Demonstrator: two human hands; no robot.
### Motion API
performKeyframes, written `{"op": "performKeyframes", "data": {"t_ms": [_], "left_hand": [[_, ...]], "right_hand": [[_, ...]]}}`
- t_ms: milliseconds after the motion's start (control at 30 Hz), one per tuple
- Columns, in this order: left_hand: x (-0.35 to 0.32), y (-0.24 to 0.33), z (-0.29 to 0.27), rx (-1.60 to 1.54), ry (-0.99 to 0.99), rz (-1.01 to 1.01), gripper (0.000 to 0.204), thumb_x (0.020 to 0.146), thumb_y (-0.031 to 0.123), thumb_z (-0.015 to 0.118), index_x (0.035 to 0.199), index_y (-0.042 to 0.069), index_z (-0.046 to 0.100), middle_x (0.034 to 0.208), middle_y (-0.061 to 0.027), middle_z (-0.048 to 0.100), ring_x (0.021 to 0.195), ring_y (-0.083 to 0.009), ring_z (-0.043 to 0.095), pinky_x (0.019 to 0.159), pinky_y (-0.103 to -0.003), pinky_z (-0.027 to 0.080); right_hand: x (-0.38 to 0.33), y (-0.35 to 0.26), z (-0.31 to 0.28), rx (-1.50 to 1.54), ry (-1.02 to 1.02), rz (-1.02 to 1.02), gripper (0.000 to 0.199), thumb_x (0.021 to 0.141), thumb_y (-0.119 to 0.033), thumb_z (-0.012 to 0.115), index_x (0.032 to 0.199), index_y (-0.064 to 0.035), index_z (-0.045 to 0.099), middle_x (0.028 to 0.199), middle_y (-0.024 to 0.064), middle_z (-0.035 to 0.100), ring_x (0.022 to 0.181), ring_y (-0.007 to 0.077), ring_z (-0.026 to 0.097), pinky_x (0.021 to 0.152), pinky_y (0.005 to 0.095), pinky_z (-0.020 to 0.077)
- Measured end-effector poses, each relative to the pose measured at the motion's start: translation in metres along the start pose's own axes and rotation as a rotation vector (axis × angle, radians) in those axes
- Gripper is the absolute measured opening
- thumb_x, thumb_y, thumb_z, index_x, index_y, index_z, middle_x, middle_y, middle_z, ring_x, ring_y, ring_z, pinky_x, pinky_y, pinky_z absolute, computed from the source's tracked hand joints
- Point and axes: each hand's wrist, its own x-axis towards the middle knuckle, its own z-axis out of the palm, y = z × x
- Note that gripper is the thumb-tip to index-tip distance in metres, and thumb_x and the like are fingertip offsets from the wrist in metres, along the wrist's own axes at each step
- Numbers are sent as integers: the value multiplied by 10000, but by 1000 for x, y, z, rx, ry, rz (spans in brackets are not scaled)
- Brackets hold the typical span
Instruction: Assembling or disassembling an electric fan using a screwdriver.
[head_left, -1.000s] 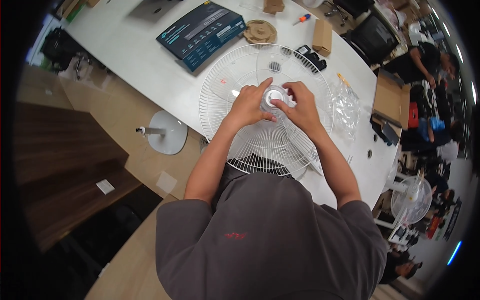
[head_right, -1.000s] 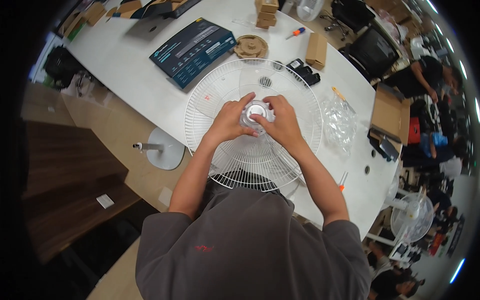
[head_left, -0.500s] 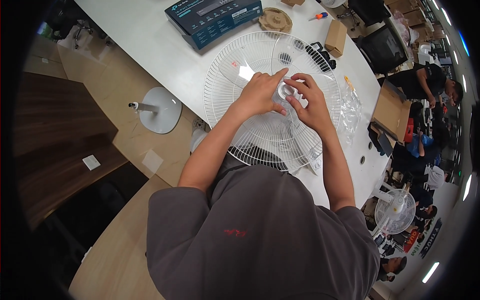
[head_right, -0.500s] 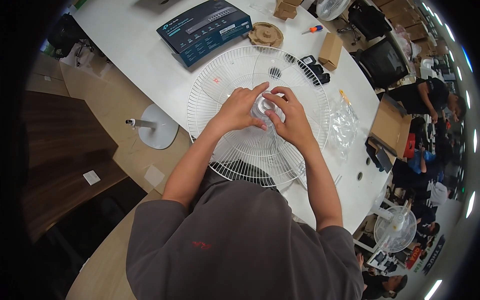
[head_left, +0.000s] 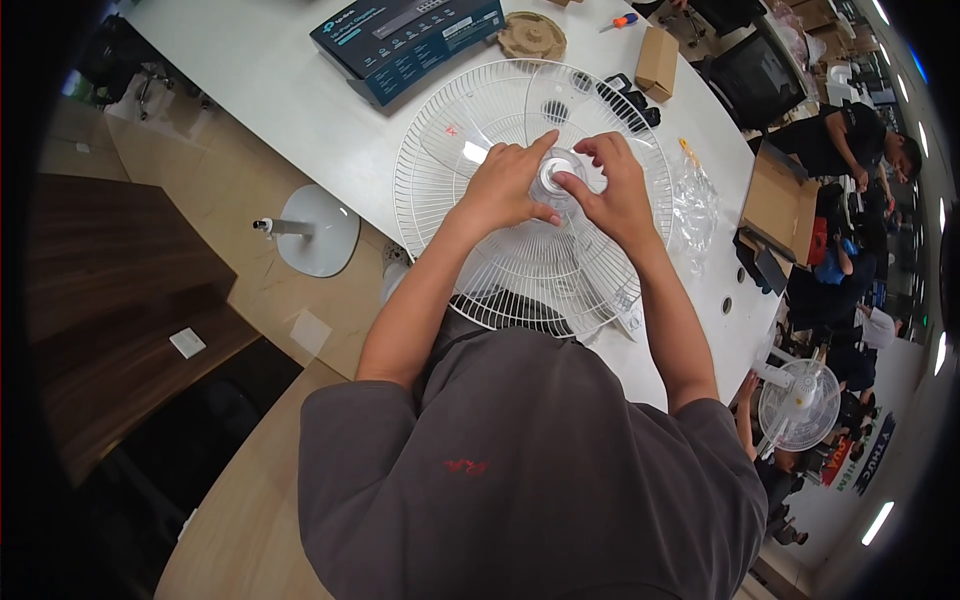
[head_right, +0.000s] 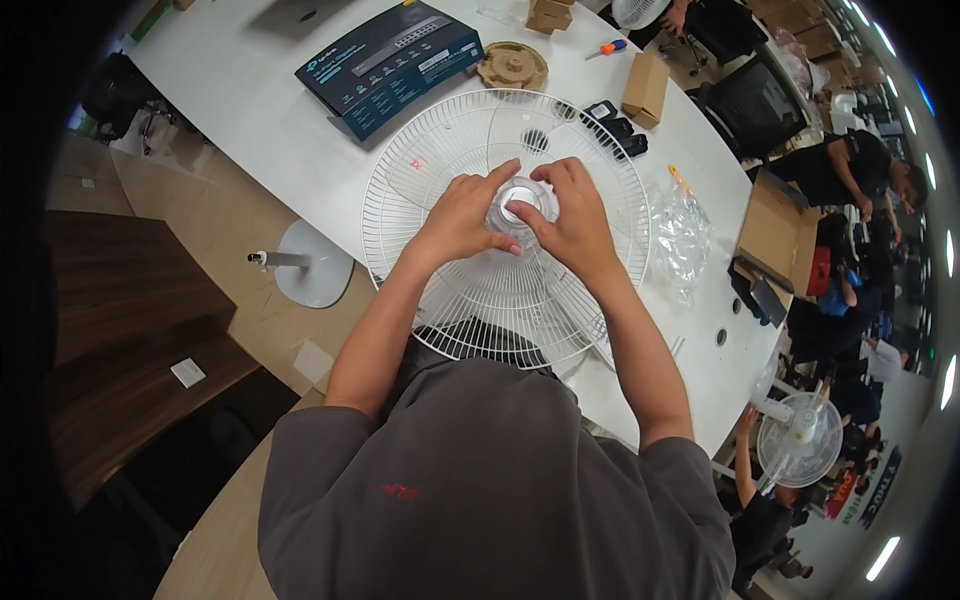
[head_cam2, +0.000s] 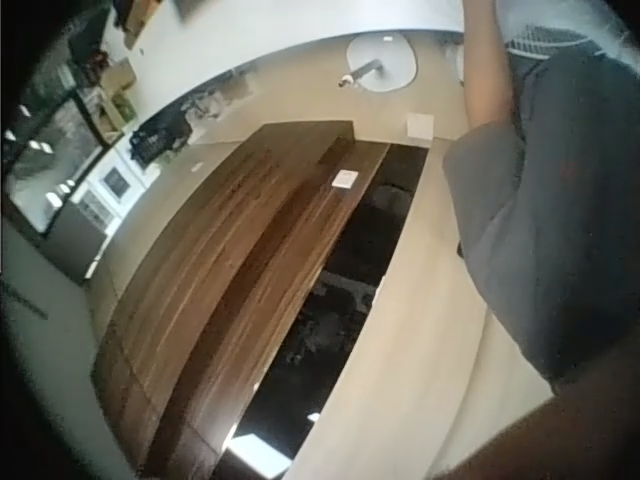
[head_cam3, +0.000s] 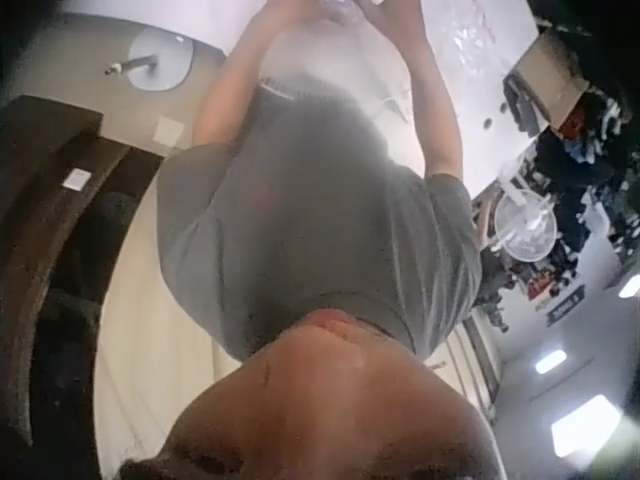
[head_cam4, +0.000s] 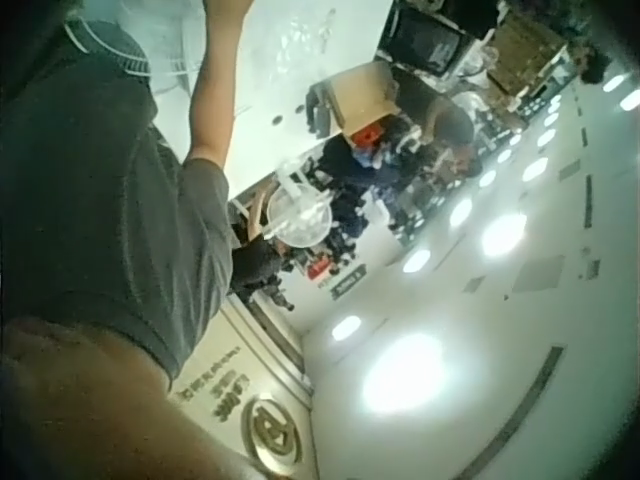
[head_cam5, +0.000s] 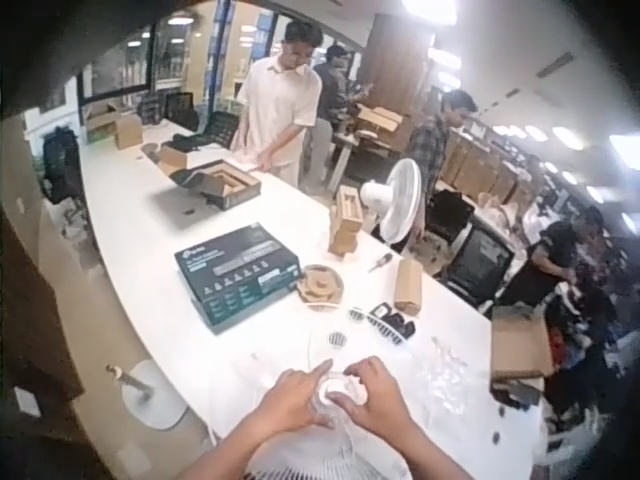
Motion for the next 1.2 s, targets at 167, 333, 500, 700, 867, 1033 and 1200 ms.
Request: {"op": "performKeyframes", "data": {"t_ms": [167,333,500,700,867,1033,1200], "left_hand": [[0,0,1,-10,1,9,1208,498,442,935,1489,40,371,1062,-215,670,1083,-402,604,1040,-446,408],[0,-1,4,-22,11,22,1200,491,435,939,1480,40,385,1108,-215,670,1100,-399,602,1045,-451,404],[0,-2,4,-30,22,28,1187,486,421,943,1469,38,398,1150,-217,664,1126,-388,595,1057,-451,396],[0,-4,6,-46,46,48,1235,484,421,943,1491,30,345,1258,-206,630,1155,-386,585,1067,-451,390],[1,-1,3,-32,-31,-17,1288,482,416,944,1527,47,289,1377,-160,583,1193,-378,567,1088,-453,376],[1,-4,4,-51,-3,11,1295,486,421,944,1520,9,282,1360,-174,590,1181,-382,575,1088,-454,374],[2,-2,3,-60,-47,-40,1353,464,404,948,1557,56,231,1389,-141,585,1201,-370,562,1088,-446,380]], "right_hand": [[0,15,-2,47,-109,-176,335,769,-96,778,1048,-8,613,974,133,645,885,283,632,801,362,516],[-1,6,0,-18,-61,17,338,743,6,674,1072,-25,606,1044,145,636,1015,331,601,885,424,487],[-4,20,1,29,-194,-64,391,745,-26,696,1123,-25,599,1127,151,619,1035,341,594,886,426,488],[-8,9,3,-33,-38,22,385,769,-1,678,1146,-14,601,1107,152,634,1039,359,587,893,442,493],[-3,22,0,32,-133,-292,434,792,-67,742,1194,-13,588,1144,176,626,1063,340,599,881,415,501],[-6,12,7,4,-76,-14,430,789,-68,708,1200,-18,588,1096,196,633,1093,373,571,909,454,479],[-2,18,0,5,-162,-318,444,787,-106,735,1194,-6,587,1071,210,630,1051,378,582,895,446,480]]}}
